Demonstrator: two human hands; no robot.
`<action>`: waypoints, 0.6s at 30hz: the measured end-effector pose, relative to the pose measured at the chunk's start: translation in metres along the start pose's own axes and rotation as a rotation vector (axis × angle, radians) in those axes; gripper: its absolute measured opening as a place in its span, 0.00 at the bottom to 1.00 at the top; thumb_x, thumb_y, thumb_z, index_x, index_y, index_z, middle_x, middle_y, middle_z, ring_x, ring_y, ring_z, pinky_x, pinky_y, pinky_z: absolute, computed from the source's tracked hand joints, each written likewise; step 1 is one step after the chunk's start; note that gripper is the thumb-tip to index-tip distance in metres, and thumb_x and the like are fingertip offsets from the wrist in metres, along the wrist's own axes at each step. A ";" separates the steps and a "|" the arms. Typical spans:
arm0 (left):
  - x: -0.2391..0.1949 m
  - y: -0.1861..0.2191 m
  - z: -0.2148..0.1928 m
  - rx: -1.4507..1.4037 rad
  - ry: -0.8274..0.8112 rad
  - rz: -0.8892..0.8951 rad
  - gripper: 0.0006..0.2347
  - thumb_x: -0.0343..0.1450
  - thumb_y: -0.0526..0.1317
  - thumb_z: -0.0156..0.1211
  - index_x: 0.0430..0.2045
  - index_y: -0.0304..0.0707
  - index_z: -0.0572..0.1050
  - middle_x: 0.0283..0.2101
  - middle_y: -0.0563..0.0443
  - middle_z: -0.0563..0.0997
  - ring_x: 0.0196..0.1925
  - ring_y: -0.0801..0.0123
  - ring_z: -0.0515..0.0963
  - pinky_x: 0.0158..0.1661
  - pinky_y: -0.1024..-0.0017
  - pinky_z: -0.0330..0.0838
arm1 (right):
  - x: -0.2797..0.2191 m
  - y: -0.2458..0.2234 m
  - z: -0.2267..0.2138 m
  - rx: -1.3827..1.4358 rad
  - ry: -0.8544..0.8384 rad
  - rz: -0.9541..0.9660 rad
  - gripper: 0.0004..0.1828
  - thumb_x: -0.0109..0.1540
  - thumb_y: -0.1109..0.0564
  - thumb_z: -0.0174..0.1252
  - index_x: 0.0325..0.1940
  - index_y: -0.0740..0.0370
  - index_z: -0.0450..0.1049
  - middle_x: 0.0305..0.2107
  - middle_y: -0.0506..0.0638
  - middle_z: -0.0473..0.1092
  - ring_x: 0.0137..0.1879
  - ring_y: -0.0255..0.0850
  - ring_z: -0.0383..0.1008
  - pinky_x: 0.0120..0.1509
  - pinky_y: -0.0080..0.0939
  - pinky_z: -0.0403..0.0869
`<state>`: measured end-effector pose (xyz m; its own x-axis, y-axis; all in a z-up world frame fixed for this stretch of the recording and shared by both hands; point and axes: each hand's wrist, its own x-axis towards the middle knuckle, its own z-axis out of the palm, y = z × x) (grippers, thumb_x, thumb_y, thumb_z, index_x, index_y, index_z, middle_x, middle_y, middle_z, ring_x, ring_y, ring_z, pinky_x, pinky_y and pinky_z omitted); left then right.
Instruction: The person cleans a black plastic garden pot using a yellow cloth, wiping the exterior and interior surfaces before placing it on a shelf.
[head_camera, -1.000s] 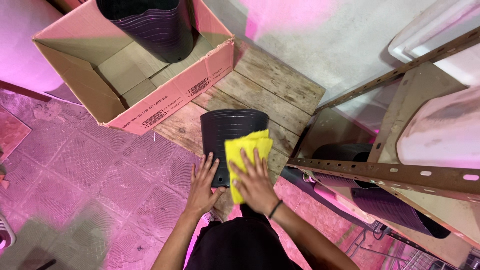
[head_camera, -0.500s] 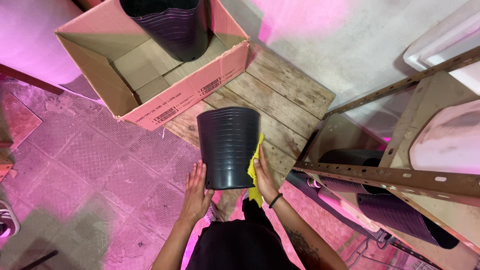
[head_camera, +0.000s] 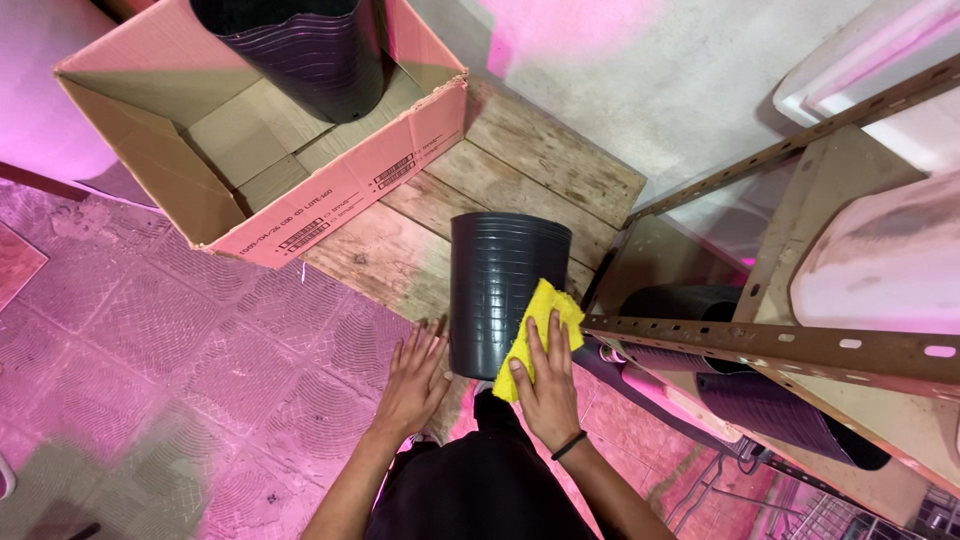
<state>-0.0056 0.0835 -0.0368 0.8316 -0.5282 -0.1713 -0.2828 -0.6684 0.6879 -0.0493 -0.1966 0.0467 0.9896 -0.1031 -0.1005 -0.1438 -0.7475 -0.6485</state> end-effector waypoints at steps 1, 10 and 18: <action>-0.002 -0.004 0.003 -0.003 0.099 0.026 0.40 0.81 0.46 0.60 0.94 0.51 0.52 0.98 0.46 0.46 0.99 0.48 0.38 0.90 0.38 0.34 | -0.002 0.007 0.010 -0.033 0.010 -0.018 0.42 0.83 0.31 0.40 1.00 0.44 0.48 0.98 0.59 0.33 1.02 0.68 0.33 0.98 0.72 0.53; 0.058 0.071 0.010 0.003 0.274 0.299 0.48 0.80 0.78 0.47 0.89 0.40 0.64 0.92 0.34 0.63 0.95 0.30 0.54 0.86 0.24 0.36 | -0.022 0.012 0.029 -0.198 -0.030 -0.288 0.40 0.77 0.40 0.63 0.94 0.45 0.67 0.95 0.68 0.44 0.96 0.86 0.34 0.91 0.87 0.50; 0.063 0.050 -0.002 -0.029 0.277 0.254 0.56 0.75 0.84 0.48 0.91 0.38 0.57 0.95 0.33 0.57 0.95 0.26 0.49 0.85 0.20 0.38 | 0.089 0.041 0.014 -0.089 -0.182 -0.173 0.38 0.81 0.35 0.54 0.97 0.35 0.63 0.97 0.58 0.42 0.96 0.83 0.30 0.92 0.90 0.48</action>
<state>0.0338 0.0176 -0.0113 0.8354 -0.5109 0.2026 -0.4869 -0.5169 0.7041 0.0324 -0.2277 0.0008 0.9805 0.1447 -0.1332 0.0365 -0.7994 -0.5996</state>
